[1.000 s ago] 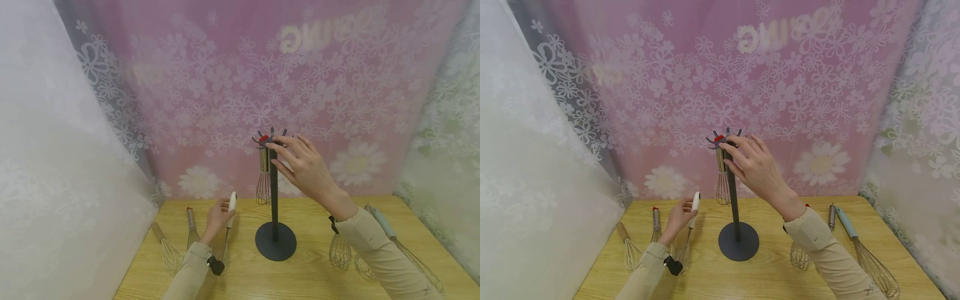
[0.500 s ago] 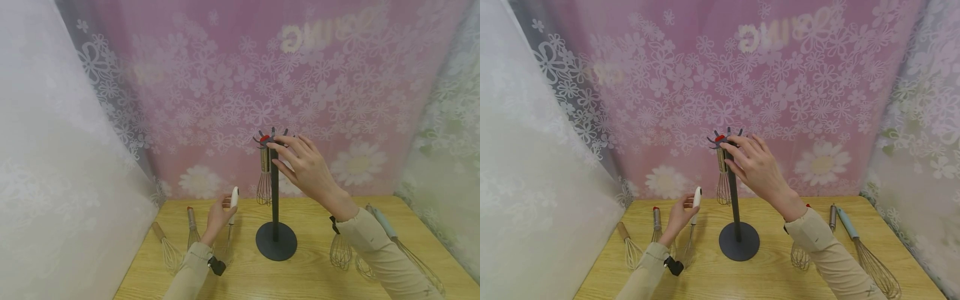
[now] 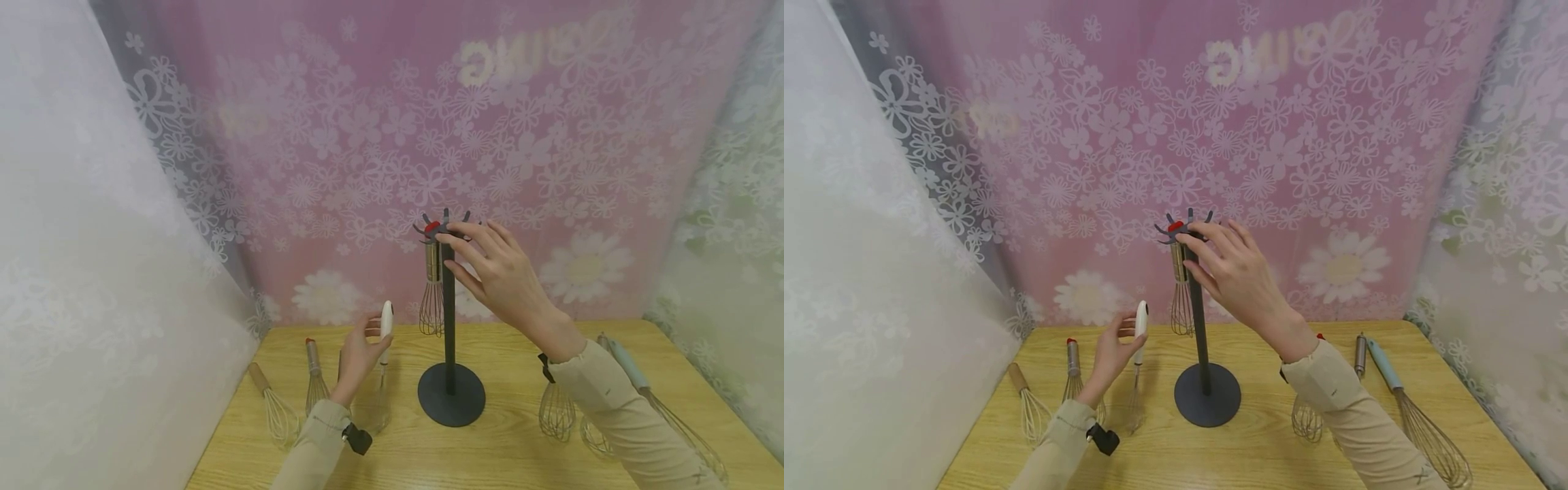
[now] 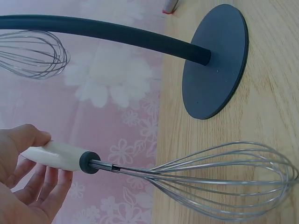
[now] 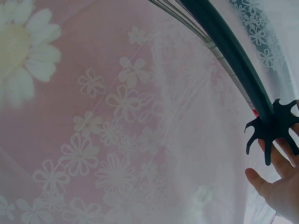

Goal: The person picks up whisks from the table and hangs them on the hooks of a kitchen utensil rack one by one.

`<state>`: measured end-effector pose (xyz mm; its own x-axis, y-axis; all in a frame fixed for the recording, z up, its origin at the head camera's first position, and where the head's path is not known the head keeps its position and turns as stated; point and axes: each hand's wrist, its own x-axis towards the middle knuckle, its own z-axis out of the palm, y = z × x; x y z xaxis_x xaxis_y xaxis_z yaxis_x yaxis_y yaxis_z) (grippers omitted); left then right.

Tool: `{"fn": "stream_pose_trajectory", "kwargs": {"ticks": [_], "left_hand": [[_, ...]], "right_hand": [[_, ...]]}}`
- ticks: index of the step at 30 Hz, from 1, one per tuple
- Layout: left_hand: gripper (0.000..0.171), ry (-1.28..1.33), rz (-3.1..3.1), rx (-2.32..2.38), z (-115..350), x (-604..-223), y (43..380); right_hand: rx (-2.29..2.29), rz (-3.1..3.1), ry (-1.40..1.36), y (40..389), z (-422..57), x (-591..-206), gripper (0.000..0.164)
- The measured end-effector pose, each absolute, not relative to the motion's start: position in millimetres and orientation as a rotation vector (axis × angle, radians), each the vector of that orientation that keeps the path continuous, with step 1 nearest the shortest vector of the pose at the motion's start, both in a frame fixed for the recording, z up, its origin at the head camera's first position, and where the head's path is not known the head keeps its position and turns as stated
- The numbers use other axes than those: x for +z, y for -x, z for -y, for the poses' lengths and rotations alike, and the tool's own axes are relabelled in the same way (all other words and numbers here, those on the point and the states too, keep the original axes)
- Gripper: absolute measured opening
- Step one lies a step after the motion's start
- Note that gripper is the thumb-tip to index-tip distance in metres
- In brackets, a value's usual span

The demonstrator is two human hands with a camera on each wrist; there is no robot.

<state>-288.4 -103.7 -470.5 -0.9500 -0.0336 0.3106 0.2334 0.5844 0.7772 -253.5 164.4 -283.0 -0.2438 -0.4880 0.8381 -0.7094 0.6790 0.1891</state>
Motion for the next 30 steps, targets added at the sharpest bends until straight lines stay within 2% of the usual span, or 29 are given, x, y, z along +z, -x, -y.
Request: {"fn": "stream_pose_trajectory", "kwargs": {"ticks": [3,8,20,24,27,30], "left_hand": [[0.050,0.204,2.481,-1.344,101.7,-468.8,286.9],[0.050,0.313,2.377,-1.457,99.4,-466.5,285.6],[0.050,0.361,2.271,-1.525,91.8,-452.0,282.9],[0.052,0.386,2.242,-1.537,89.5,-445.8,280.9],[0.053,0.405,2.231,-1.530,88.2,-442.4,279.4],[0.053,0.419,2.224,-1.532,87.1,-439.5,278.0]], "right_hand": [[0.284,1.902,-0.936,253.4,-164.4,-283.4,0.038],[0.286,1.904,-0.934,253.0,-164.6,-283.1,0.039],[0.288,1.907,-0.936,253.0,-164.9,-282.8,0.044],[0.291,1.902,-0.936,253.2,-164.6,-282.9,0.038],[0.292,1.898,-0.935,253.4,-164.4,-282.8,0.042],[0.290,1.897,-0.936,253.7,-164.3,-282.8,0.039]]}}
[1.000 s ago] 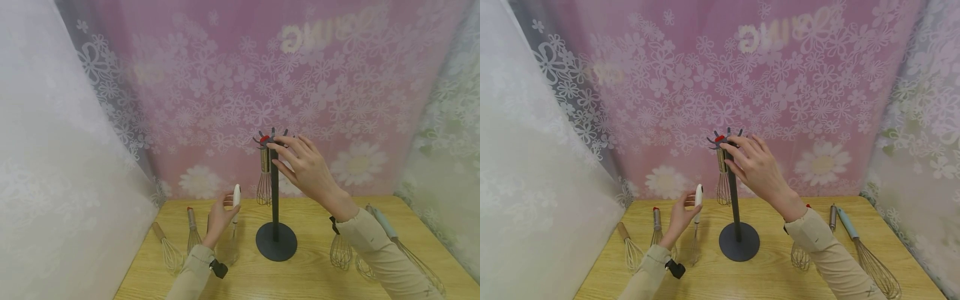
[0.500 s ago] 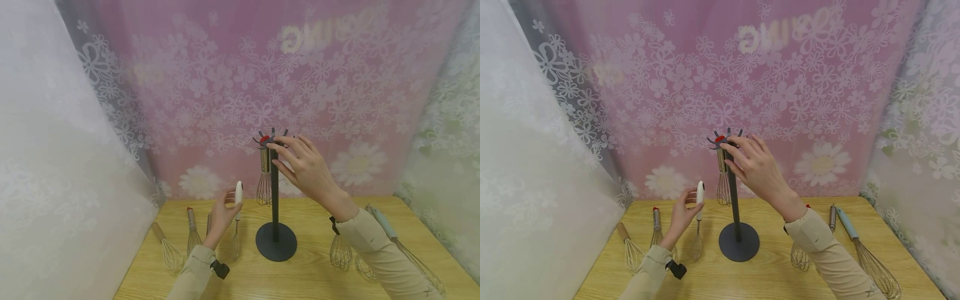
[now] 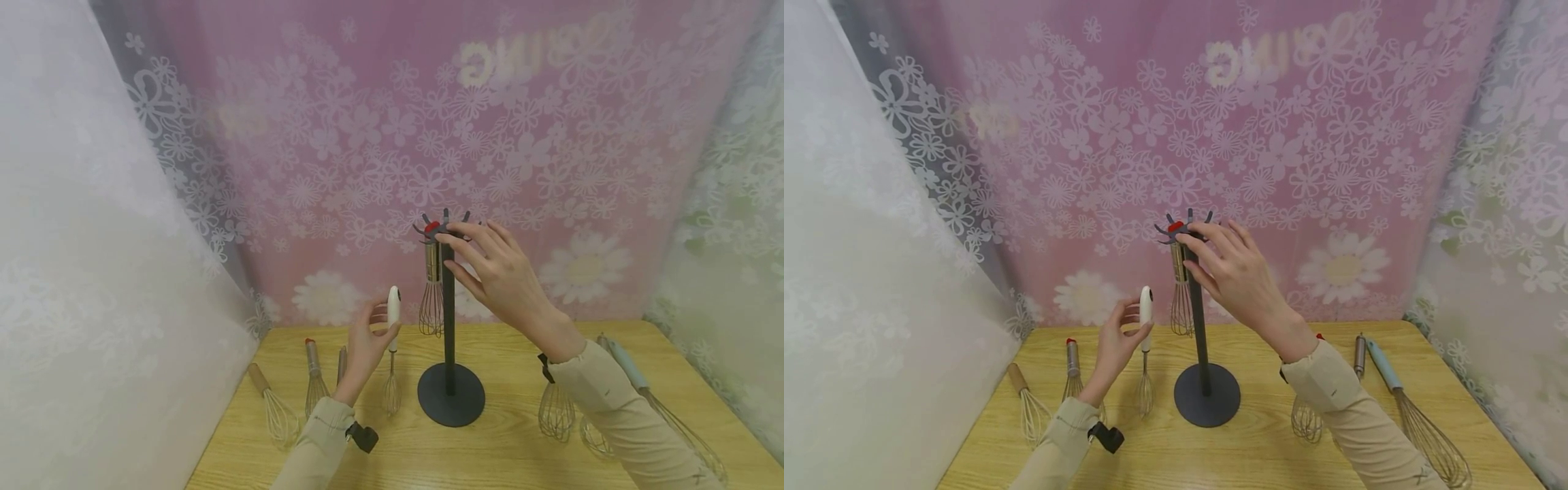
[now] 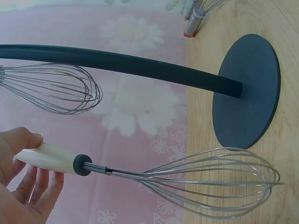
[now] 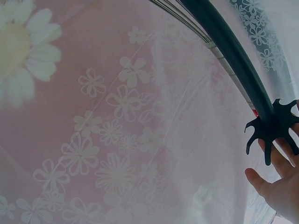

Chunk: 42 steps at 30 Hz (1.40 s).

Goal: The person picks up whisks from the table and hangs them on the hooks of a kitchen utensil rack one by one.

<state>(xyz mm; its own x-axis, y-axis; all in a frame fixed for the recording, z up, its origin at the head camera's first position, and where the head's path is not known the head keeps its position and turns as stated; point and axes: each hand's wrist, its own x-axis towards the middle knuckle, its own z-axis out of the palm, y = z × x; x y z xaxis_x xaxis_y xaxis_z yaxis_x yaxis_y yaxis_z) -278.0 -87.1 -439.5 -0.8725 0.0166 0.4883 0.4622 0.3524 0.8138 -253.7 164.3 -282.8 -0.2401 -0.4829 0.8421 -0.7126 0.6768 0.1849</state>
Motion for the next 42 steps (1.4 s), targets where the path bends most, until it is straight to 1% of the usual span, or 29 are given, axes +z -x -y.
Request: {"fn": "stream_pose_trajectory", "kwargs": {"ticks": [1,5,11,17,19,23,25,28,33,42], "left_hand": [[0.054,0.420,2.225,-1.530,86.9,-438.7,277.6],[0.053,0.420,2.222,-1.528,85.9,-436.4,276.5],[0.052,0.438,2.182,-1.557,84.3,-432.4,276.4],[0.051,0.447,2.164,-1.571,83.5,-427.9,276.5],[0.051,0.454,2.152,-1.569,83.1,-426.6,276.5],[0.051,0.456,2.133,-1.577,82.0,-423.2,275.8],[0.051,0.451,2.127,-1.584,81.2,-420.4,274.7],[0.052,0.462,2.105,-1.595,79.9,-415.8,273.6],[0.052,0.487,2.066,-1.600,77.9,-409.7,272.8],[0.050,0.518,2.024,-1.601,74.8,-396.5,271.3]], "right_hand": [[0.289,1.897,-0.937,253.8,-164.3,-282.6,0.038],[0.286,1.899,-0.938,254.0,-164.4,-282.8,0.047],[0.292,1.895,-0.938,254.2,-164.7,-282.8,0.045],[0.284,1.893,-0.940,254.0,-164.3,-282.3,0.052],[0.284,1.894,-0.940,253.9,-164.4,-282.5,0.050],[0.286,1.895,-0.940,254.2,-164.4,-282.9,0.039],[0.287,1.892,-0.942,254.3,-164.4,-283.2,0.038],[0.288,1.892,-0.941,254.7,-164.3,-283.1,0.039],[0.291,1.892,-0.941,254.8,-164.2,-283.0,0.049],[0.295,1.888,-0.945,256.3,-164.6,-282.9,0.046]]}}
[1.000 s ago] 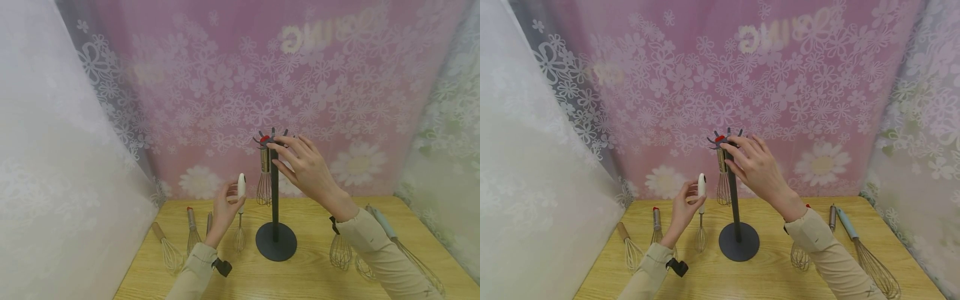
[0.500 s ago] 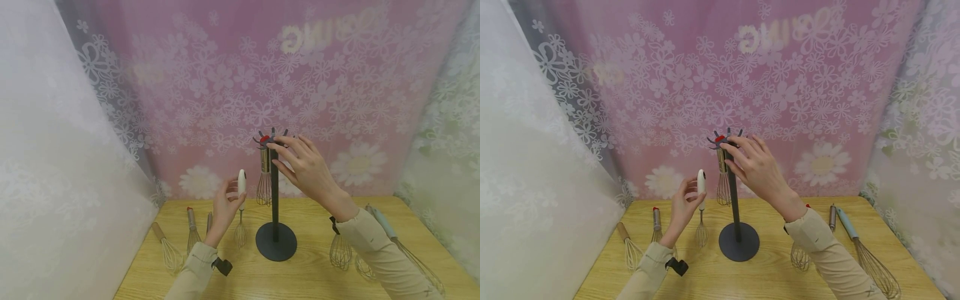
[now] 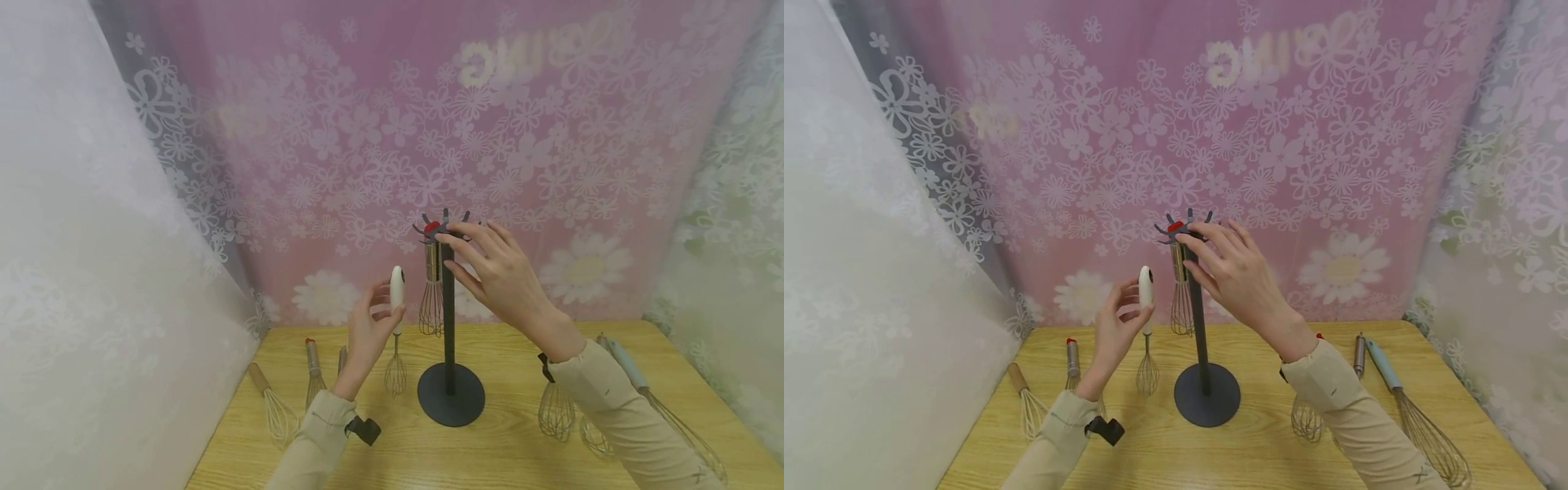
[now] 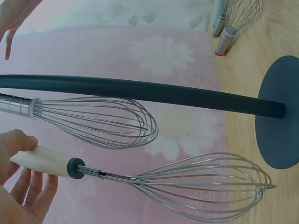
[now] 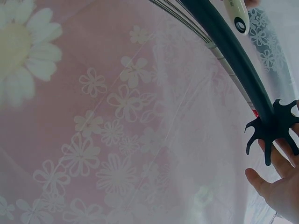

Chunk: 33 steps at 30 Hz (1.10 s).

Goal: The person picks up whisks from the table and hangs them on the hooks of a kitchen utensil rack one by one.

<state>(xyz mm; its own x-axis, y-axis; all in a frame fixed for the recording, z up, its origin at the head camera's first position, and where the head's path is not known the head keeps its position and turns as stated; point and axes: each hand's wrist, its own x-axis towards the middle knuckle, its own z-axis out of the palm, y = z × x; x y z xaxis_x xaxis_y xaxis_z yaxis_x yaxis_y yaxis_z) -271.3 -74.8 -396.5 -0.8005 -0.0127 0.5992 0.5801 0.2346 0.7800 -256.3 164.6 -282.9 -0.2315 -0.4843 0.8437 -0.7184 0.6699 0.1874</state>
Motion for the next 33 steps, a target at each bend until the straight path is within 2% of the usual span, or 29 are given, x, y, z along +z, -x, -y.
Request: {"fn": "stream_pose_trajectory", "kwargs": {"ticks": [12,20,33], "left_hand": [[0.051,0.589,1.978,-1.566,68.9,-381.9,265.9],[0.053,0.594,1.962,-1.554,64.1,-373.1,263.8],[0.049,0.656,1.907,-1.519,61.4,-349.1,251.7]], "right_hand": [[0.298,1.885,-0.948,255.4,-164.3,-282.6,0.037],[0.283,1.892,-0.947,254.2,-163.2,-281.6,0.051],[0.298,1.897,-0.935,252.1,-163.1,-282.4,0.047]]}}
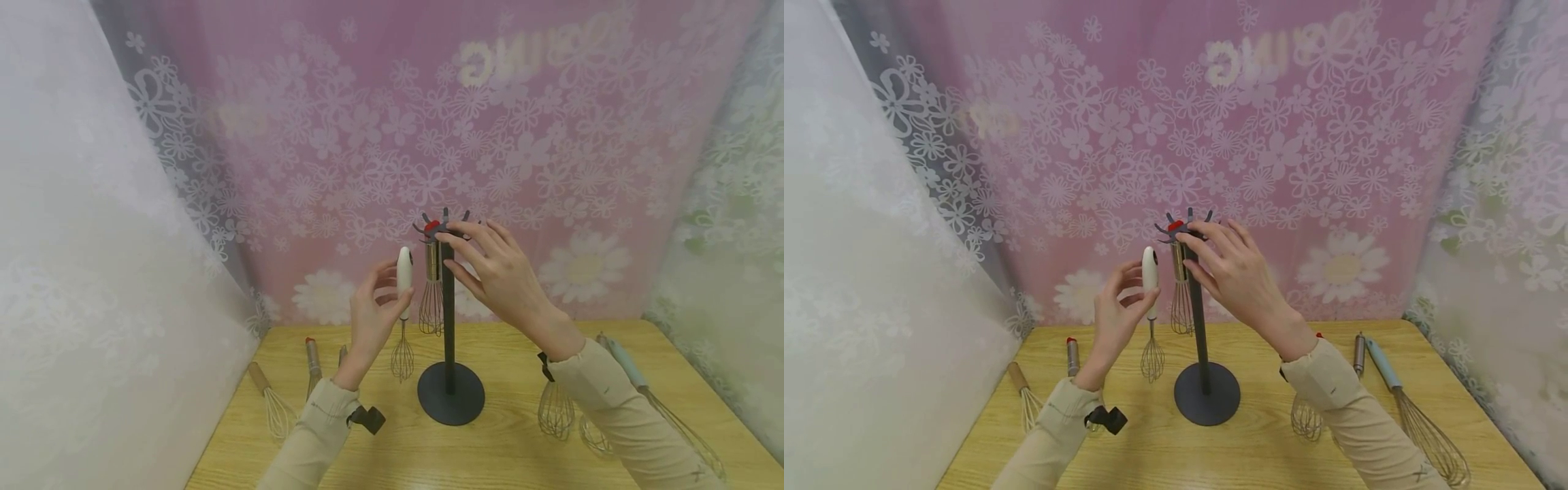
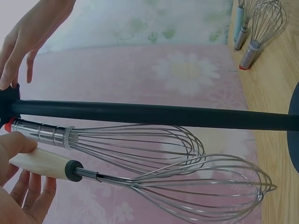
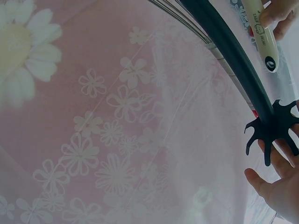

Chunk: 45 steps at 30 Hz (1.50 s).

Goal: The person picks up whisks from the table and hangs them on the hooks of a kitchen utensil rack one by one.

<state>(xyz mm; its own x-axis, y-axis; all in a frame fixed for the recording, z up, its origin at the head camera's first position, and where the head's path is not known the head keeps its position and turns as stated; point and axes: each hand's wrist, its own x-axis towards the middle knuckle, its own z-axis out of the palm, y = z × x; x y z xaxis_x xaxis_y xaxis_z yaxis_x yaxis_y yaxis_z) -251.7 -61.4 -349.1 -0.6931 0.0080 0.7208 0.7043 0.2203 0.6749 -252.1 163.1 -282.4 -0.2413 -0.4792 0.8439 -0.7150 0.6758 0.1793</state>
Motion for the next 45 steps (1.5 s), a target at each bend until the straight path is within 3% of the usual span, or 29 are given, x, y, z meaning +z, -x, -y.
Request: {"fn": "stream_pose_trajectory", "kwargs": {"ticks": [5,15,19,24,29,39,45], "left_hand": [[0.047,0.651,1.908,-1.525,56.8,-326.8,231.6],[0.048,0.672,1.884,-1.520,55.5,-322.5,233.1],[0.048,0.675,1.878,-1.515,54.8,-318.8,233.1],[0.046,0.680,1.874,-1.502,54.3,-311.9,232.4],[0.048,0.683,1.866,-1.490,54.6,-313.6,240.4],[0.050,0.692,1.863,-1.505,58.9,-327.9,264.9],[0.049,0.703,1.864,-1.503,59.3,-322.9,268.1]], "right_hand": [[0.296,1.901,-0.936,251.7,-163.2,-282.4,0.046],[0.295,1.903,-0.938,250.9,-162.6,-282.6,0.039],[0.290,1.897,-0.937,251.2,-162.6,-282.6,0.047],[0.293,1.899,-0.938,250.8,-163.0,-282.3,0.038],[0.288,1.902,-0.936,251.1,-163.3,-282.3,0.047],[0.304,1.900,-0.932,251.4,-163.5,-283.1,0.038],[0.302,1.905,-0.931,251.5,-163.3,-282.9,0.048]]}}
